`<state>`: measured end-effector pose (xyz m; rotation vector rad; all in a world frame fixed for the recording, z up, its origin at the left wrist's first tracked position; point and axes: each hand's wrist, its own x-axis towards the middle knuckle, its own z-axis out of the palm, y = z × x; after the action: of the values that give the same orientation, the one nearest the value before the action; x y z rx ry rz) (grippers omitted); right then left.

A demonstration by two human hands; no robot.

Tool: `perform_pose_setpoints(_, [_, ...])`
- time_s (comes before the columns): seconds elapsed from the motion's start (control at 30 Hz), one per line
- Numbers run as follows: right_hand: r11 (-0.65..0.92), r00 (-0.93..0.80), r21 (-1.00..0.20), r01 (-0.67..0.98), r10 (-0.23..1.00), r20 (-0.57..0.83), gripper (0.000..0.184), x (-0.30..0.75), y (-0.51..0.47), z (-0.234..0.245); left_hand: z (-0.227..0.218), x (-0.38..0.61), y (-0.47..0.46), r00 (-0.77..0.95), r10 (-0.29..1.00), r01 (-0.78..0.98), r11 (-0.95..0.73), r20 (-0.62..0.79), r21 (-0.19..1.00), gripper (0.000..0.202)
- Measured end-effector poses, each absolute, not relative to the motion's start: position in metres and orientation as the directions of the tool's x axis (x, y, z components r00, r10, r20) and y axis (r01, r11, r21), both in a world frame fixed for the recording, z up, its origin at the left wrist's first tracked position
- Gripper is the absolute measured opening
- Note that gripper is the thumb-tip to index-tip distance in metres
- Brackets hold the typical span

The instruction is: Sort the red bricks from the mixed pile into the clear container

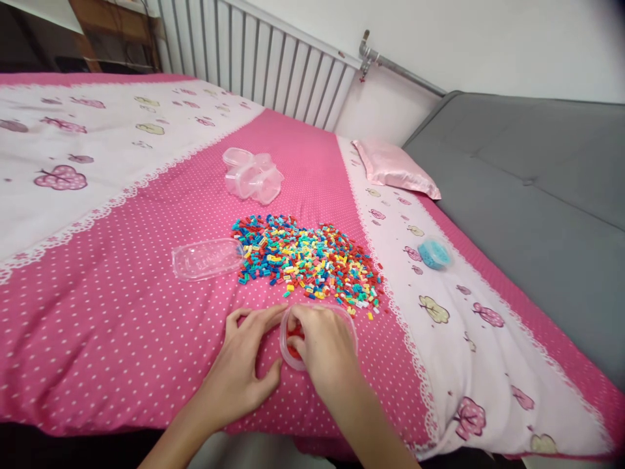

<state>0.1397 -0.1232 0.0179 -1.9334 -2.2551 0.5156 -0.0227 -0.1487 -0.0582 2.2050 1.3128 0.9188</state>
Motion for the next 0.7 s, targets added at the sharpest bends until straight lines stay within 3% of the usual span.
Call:
perform_pose_setpoints(0.37, [0.134,-0.155,-0.299,0.945,0.987,-0.048,0.014,0.142,-0.121,0.007,-0.059,-0.022,-0.148,0.344,0.88,0.61,-0.475,0.328,0.635,0.077])
perform_pose_setpoints(0.7, [0.114,-0.155,-0.398,0.91,0.985,-0.073,0.02,0.148,-0.12,0.009,-0.06,-0.023,-0.149,0.323,0.884,0.6,-0.467,0.337,0.65,0.075])
